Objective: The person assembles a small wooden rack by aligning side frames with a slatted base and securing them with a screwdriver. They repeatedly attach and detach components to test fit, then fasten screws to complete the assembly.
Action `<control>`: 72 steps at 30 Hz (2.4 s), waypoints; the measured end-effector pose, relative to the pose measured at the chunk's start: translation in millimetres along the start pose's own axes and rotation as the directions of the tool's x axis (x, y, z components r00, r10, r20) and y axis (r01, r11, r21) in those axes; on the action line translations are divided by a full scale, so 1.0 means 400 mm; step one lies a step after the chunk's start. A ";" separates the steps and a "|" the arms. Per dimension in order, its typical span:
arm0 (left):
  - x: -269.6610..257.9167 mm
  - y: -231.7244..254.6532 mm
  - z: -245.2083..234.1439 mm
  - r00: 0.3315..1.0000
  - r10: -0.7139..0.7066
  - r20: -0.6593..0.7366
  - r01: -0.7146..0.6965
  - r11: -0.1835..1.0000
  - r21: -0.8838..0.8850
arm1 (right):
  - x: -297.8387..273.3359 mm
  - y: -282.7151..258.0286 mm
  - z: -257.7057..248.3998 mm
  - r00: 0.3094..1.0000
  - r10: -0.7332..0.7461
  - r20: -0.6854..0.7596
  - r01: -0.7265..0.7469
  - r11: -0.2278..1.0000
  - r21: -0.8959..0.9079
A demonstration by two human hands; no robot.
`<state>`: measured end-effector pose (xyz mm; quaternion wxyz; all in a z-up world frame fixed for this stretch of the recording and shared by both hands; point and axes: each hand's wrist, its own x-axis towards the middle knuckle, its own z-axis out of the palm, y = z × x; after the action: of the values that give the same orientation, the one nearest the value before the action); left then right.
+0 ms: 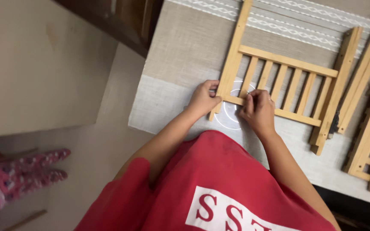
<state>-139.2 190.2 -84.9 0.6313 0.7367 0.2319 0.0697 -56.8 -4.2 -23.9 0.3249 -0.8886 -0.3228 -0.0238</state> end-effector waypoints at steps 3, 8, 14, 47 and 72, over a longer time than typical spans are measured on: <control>-0.018 0.000 0.001 0.999 -0.040 -0.009 0.040 0.995 0.087 | -0.018 0.001 -0.003 0.972 0.193 0.135 -0.210 0.970 0.123; -0.035 0.019 0.005 0.996 -0.094 0.010 0.090 0.974 0.208 | -0.044 0.010 0.002 0.992 0.094 0.079 -0.102 0.989 0.105; -0.059 0.037 0.025 0.992 0.065 -0.107 -0.019 0.923 0.385 | -0.064 0.039 0.006 0.999 0.028 0.019 -0.030 0.994 0.109; -0.074 0.101 -0.047 0.960 -0.209 0.187 0.225 0.972 -0.069 | -0.021 -0.060 0.011 0.953 -0.220 0.206 0.255 0.954 -0.158; -0.100 0.122 -0.049 0.954 -0.264 0.140 0.285 0.944 -0.165 | -0.025 -0.085 0.000 0.960 -0.164 0.228 0.209 0.959 -0.193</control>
<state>-169.8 186.0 -26.6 0.7125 0.6386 0.2879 -0.0408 -84.8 10.1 -7.2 0.1874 -0.8814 -0.4335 0.0046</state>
